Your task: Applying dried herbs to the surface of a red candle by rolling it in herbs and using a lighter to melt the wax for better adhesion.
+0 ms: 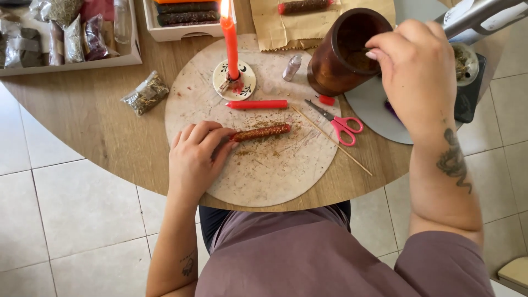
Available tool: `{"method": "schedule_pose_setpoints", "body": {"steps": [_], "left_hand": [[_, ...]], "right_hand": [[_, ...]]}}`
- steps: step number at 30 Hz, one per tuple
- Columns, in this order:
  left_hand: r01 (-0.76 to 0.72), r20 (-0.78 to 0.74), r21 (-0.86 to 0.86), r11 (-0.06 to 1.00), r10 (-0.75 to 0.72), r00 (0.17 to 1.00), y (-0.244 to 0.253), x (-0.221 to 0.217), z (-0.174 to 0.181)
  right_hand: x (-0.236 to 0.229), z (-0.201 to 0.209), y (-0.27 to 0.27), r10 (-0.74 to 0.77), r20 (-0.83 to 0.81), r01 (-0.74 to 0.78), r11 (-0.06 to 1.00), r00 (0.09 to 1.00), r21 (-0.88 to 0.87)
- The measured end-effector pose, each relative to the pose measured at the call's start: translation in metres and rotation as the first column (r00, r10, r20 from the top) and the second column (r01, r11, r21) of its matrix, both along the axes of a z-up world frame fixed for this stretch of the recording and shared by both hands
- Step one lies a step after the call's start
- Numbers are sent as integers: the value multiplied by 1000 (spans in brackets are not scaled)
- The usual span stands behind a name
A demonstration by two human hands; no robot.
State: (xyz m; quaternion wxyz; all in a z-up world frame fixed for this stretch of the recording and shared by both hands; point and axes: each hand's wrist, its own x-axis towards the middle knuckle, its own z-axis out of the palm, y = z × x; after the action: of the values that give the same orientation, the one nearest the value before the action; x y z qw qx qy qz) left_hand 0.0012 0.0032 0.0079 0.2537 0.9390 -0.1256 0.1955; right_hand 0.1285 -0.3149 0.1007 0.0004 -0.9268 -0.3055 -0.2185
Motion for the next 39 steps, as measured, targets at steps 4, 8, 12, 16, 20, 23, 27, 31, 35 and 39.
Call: {"method": "schedule_pose_setpoints", "body": {"steps": [4, 8, 12, 16, 20, 23, 27, 31, 35, 39], "left_hand": [[-15, -8, 0, 1000, 15, 1000, 0, 0, 0], [-18, -18, -5, 1000, 17, 1000, 1, -2, 0], [-45, -13, 0, 999, 45, 999, 1, -1, -3], [-50, -26, -3, 999, 50, 998, 2, -1, -4], [-53, -30, -5, 999, 53, 998, 1, -2, -4], [-43, -29, -6, 999, 42, 999, 2, -2, -3], [-42, -38, -2, 999, 42, 998, 2, -1, -5], [-40, -56, -5, 999, 40, 998, 2, -1, -6], [-33, -46, -5, 999, 33, 998, 2, -2, -5], [-34, -34, -1, 999, 34, 999, 2, -2, -5]], "right_hand": [[0, 14, 3, 79, -83, -80, 997, 993, -11], [-12, 23, 0, 15, -257, 22, 990, 966, 140], [-18, 18, -11, -18, -264, 108, 937, 964, 333], [-25, 17, -11, 17, -253, 92, 907, 967, 411], [-27, 18, -12, 44, -180, 41, 897, 983, 440], [-12, 12, -23, 21, 11, -23, 969, 1000, 246], [11, 8, -18, 85, 33, -85, 996, 996, -11], [16, 14, -16, 84, -3, -83, 986, 996, -147], [5, 34, -6, -43, -431, 83, 994, 901, 75], [-6, 41, 0, -131, -548, 327, 903, 826, 278]]}}
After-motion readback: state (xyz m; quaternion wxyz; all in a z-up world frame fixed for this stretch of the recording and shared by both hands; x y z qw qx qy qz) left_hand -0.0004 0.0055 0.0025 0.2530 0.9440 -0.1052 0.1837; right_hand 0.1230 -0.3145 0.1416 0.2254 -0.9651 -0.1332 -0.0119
